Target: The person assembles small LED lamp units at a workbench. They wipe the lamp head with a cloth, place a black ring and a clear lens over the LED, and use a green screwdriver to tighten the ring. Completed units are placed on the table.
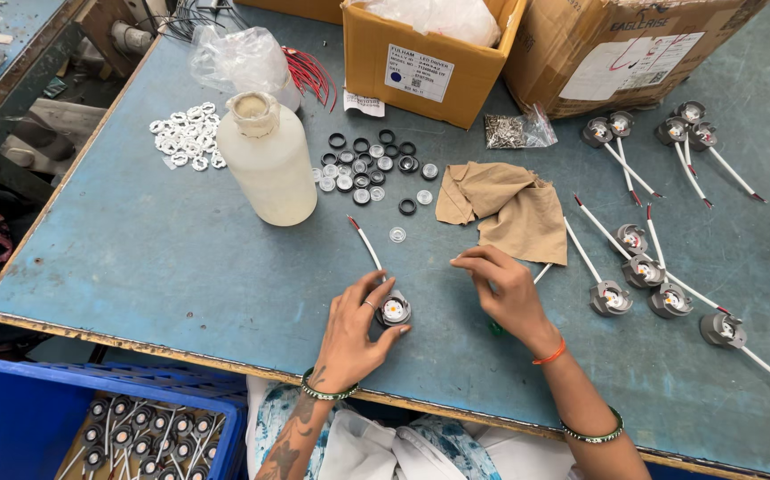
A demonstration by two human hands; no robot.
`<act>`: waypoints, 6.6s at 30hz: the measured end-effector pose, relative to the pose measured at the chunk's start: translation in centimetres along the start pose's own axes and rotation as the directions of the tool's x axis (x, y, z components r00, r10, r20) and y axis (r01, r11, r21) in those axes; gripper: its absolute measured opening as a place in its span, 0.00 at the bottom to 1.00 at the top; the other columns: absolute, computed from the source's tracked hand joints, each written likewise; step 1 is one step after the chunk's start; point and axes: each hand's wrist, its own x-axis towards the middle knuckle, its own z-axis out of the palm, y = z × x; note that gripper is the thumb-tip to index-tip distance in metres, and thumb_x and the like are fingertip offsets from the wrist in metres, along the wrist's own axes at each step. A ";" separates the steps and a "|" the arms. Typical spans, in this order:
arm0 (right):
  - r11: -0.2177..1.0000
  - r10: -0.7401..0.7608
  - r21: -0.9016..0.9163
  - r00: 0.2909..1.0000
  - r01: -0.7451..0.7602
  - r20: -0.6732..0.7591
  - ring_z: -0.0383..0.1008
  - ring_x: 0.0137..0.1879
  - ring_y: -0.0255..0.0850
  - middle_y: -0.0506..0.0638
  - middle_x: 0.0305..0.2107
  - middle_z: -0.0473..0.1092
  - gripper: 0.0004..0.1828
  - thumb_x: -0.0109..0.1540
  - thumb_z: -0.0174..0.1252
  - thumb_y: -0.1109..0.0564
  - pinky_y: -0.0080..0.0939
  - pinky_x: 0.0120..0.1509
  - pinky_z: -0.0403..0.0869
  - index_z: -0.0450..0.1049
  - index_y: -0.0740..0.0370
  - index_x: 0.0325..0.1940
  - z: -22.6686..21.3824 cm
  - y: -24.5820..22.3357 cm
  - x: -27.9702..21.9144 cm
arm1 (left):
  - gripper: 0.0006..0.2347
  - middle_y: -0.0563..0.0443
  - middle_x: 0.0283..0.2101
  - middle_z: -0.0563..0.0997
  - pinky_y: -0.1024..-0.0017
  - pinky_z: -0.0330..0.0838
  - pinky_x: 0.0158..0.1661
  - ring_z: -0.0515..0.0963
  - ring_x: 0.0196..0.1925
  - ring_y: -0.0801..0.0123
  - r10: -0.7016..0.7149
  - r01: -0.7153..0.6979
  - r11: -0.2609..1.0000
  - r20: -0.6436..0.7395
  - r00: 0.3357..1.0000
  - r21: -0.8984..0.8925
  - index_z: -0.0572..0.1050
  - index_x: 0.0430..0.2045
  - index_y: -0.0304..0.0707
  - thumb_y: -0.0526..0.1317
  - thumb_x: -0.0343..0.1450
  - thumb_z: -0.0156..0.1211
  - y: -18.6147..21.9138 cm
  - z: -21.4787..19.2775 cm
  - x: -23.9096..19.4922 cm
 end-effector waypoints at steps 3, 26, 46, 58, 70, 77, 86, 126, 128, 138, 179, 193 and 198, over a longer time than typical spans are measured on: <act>0.987 -0.082 -0.134 0.995 0.088 0.048 0.79 0.46 0.47 0.50 0.43 0.76 0.13 0.59 0.60 0.65 0.43 0.46 0.78 0.80 0.58 0.47 0.1 -0.8 0.1 | 0.26 0.44 0.67 0.66 0.58 0.66 0.58 0.75 0.58 0.55 -0.035 0.035 0.999 -0.029 0.999 -0.012 0.75 0.54 0.39 0.44 0.62 0.74 0.8 -0.2 0.2; 0.924 0.047 -0.330 0.914 -0.194 -0.403 0.73 0.52 0.53 0.58 0.49 0.72 0.20 0.57 0.67 0.60 0.48 0.57 0.73 0.79 0.63 0.53 -5.4 9.4 4.9 | 0.38 0.40 0.57 0.70 0.57 0.70 0.54 0.72 0.59 0.47 -0.182 0.177 0.981 -0.062 0.981 -0.079 0.68 0.59 0.40 0.46 0.53 0.80 1.3 -2.0 -1.3; 0.885 0.420 0.396 0.790 -0.247 -0.447 0.67 0.34 0.34 0.50 0.27 0.69 0.15 0.71 0.59 0.64 0.36 0.43 0.66 0.67 0.68 0.30 -8.6 -0.1 2.5 | 0.37 0.44 0.49 0.78 0.61 0.71 0.54 0.77 0.53 0.52 -0.117 0.111 0.986 -0.038 0.992 -0.127 0.64 0.64 0.46 0.36 0.58 0.77 0.8 -2.4 -1.5; 0.966 -0.258 0.031 0.958 0.256 0.127 0.75 0.49 0.50 0.53 0.39 0.73 0.08 0.58 0.63 0.60 0.48 0.55 0.73 0.77 0.63 0.41 3.2 -8.4 1.4 | 0.34 0.44 0.45 0.81 0.56 0.67 0.61 0.78 0.51 0.50 -0.145 0.128 0.985 -0.156 0.977 -0.114 0.69 0.59 0.39 0.34 0.56 0.77 0.3 -2.4 -2.2; 0.877 -0.422 -0.091 0.846 0.472 0.326 0.69 0.56 0.50 0.50 0.42 0.71 0.18 0.48 0.61 0.66 0.51 0.61 0.70 0.81 0.59 0.41 5.5 -7.9 0.9 | 0.28 0.49 0.45 0.83 0.56 0.66 0.61 0.77 0.53 0.51 -0.140 0.112 0.981 -0.182 0.973 -0.156 0.74 0.51 0.39 0.35 0.55 0.76 -0.2 -2.2 -2.2; 0.950 -0.311 0.057 0.939 0.306 0.149 0.71 0.48 0.48 0.50 0.37 0.71 0.12 0.49 0.60 0.68 0.45 0.49 0.73 0.79 0.60 0.35 4.5 -5.4 1.3 | 0.12 0.53 0.39 0.84 0.59 0.69 0.64 0.80 0.53 0.59 -0.119 0.102 0.991 -0.207 0.971 -0.089 0.81 0.35 0.42 0.38 0.61 0.75 -0.9 -1.4 -2.5; 0.977 -0.175 0.126 0.984 0.171 0.023 0.74 0.38 0.42 0.51 0.37 0.71 0.16 0.51 0.56 0.73 0.41 0.42 0.73 0.81 0.62 0.38 3.8 -3.8 0.7 | 0.26 0.46 0.52 0.79 0.55 0.62 0.60 0.73 0.59 0.53 -0.123 0.115 0.991 -0.143 0.982 -0.062 0.78 0.45 0.39 0.45 0.54 0.78 0.6 -2.0 -1.7; 0.985 -0.159 -0.017 0.945 0.171 0.285 0.70 0.43 0.46 0.50 0.33 0.68 0.07 0.50 0.66 0.62 0.45 0.44 0.71 0.80 0.61 0.32 4.0 -5.7 0.3 | 0.25 0.45 0.45 0.78 0.48 0.56 0.65 0.73 0.58 0.52 -0.033 0.042 0.998 -0.184 0.982 0.050 0.76 0.41 0.34 0.48 0.55 0.77 1.6 1.3 0.2; 0.987 -0.140 0.117 0.947 0.111 0.290 0.71 0.43 0.45 0.50 0.33 0.68 0.13 0.48 0.61 0.68 0.43 0.45 0.72 0.82 0.61 0.35 3.9 -5.0 0.5 | 0.25 0.45 0.44 0.78 0.48 0.56 0.65 0.74 0.57 0.52 -0.029 0.039 0.998 -0.186 0.982 0.053 0.76 0.41 0.35 0.49 0.56 0.77 1.7 1.3 0.3; 0.980 -0.169 0.113 0.985 0.165 0.020 0.70 0.40 0.44 0.50 0.33 0.65 0.21 0.49 0.55 0.74 0.43 0.43 0.70 0.83 0.60 0.39 3.0 -3.9 0.6 | 0.27 0.44 0.43 0.78 0.48 0.56 0.64 0.74 0.55 0.50 -0.039 0.047 0.998 -0.190 0.981 0.037 0.76 0.40 0.33 0.50 0.54 0.79 1.8 1.1 0.4; 0.954 -0.273 -0.167 0.949 0.247 -0.156 0.70 0.62 0.51 0.55 0.52 0.70 0.20 0.59 0.64 0.61 0.61 0.76 0.61 0.75 0.62 0.56 1.2 -3.2 2.3 | 0.22 0.42 0.54 0.79 0.61 0.70 0.64 0.77 0.61 0.54 -0.086 0.224 0.967 -0.668 0.739 0.124 0.77 0.51 0.33 0.36 0.63 0.75 -6.1 -4.8 -7.6; 0.973 -0.041 -0.226 0.937 -0.042 -0.348 0.75 0.47 0.50 0.53 0.41 0.74 0.09 0.59 0.65 0.63 0.47 0.49 0.74 0.79 0.62 0.43 -0.6 -0.8 2.4 | 0.41 0.37 0.70 0.65 0.58 0.61 0.67 0.64 0.74 0.53 -0.311 0.154 0.944 -0.630 0.711 -0.292 0.58 0.69 0.31 0.40 0.62 0.78 -7.1 -4.8 6.2; 0.977 0.082 -0.141 0.897 -0.158 -0.434 0.77 0.42 0.47 0.52 0.38 0.75 0.10 0.58 0.64 0.65 0.44 0.46 0.74 0.81 0.59 0.43 -3.2 0.9 2.9 | 0.29 0.39 0.62 0.71 0.61 0.65 0.65 0.71 0.66 0.58 -0.634 0.067 0.637 -0.472 0.613 -0.768 0.61 0.64 0.33 0.36 0.67 0.66 -5.8 -2.9 1.0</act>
